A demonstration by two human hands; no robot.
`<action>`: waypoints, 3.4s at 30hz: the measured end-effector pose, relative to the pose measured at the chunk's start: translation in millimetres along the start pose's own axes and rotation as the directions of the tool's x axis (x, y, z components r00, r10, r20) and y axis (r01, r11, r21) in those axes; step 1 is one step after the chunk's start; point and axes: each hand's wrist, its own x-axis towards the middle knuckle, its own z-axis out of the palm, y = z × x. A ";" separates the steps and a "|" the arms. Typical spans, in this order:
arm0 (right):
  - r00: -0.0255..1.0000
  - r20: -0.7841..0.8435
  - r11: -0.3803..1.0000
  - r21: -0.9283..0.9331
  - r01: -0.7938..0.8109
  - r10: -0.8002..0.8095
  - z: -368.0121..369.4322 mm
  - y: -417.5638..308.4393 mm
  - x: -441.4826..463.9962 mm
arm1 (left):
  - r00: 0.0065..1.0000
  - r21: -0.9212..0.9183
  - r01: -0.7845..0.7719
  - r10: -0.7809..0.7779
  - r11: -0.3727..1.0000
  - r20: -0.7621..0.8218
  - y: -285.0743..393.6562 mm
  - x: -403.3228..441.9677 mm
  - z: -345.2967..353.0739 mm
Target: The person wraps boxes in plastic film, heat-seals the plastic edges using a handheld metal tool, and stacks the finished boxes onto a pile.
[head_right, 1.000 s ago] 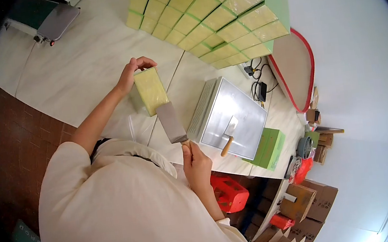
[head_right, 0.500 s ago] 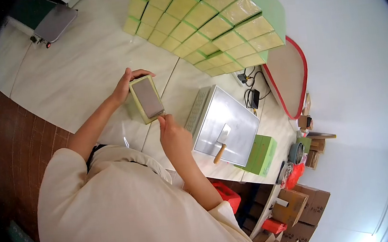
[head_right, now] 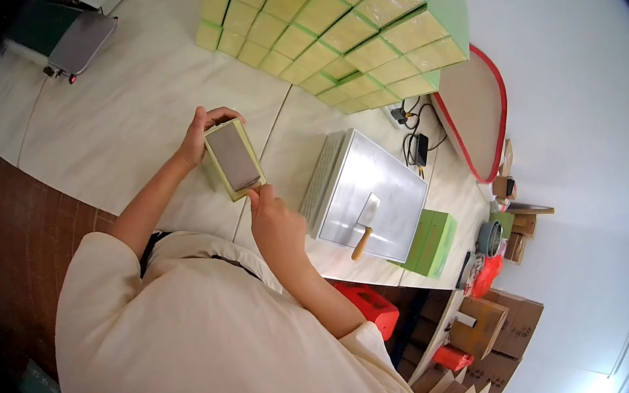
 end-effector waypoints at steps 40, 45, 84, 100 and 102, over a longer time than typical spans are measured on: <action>0.990 0.044 0.972 0.191 -0.138 0.132 2.2 6.9 -6.7 | 0.996 0.021 -0.056 0.058 0.998 -0.063 -22.0 12.6 -13.4; 0.975 -0.033 0.888 0.419 -0.187 0.221 11.4 36.6 -14.1 | 0.996 0.050 -0.026 0.030 0.998 -0.080 -17.2 6.8 -17.4; 0.998 -0.050 0.919 0.392 0.044 -0.027 44.9 -21.7 48.1 | 0.743 -0.061 0.610 -0.596 0.790 -0.304 -75.7 -145.7 -12.0; 0.966 -0.228 0.824 0.566 0.028 0.124 24.1 33.8 -93.9 | 0.913 -0.604 0.221 -0.381 0.766 -0.148 43.3 -65.9 19.1; 0.957 -0.264 0.853 0.521 0.035 0.123 43.2 37.9 -96.7 | 0.918 -0.529 0.220 -0.357 0.819 -0.171 54.4 -67.3 29.4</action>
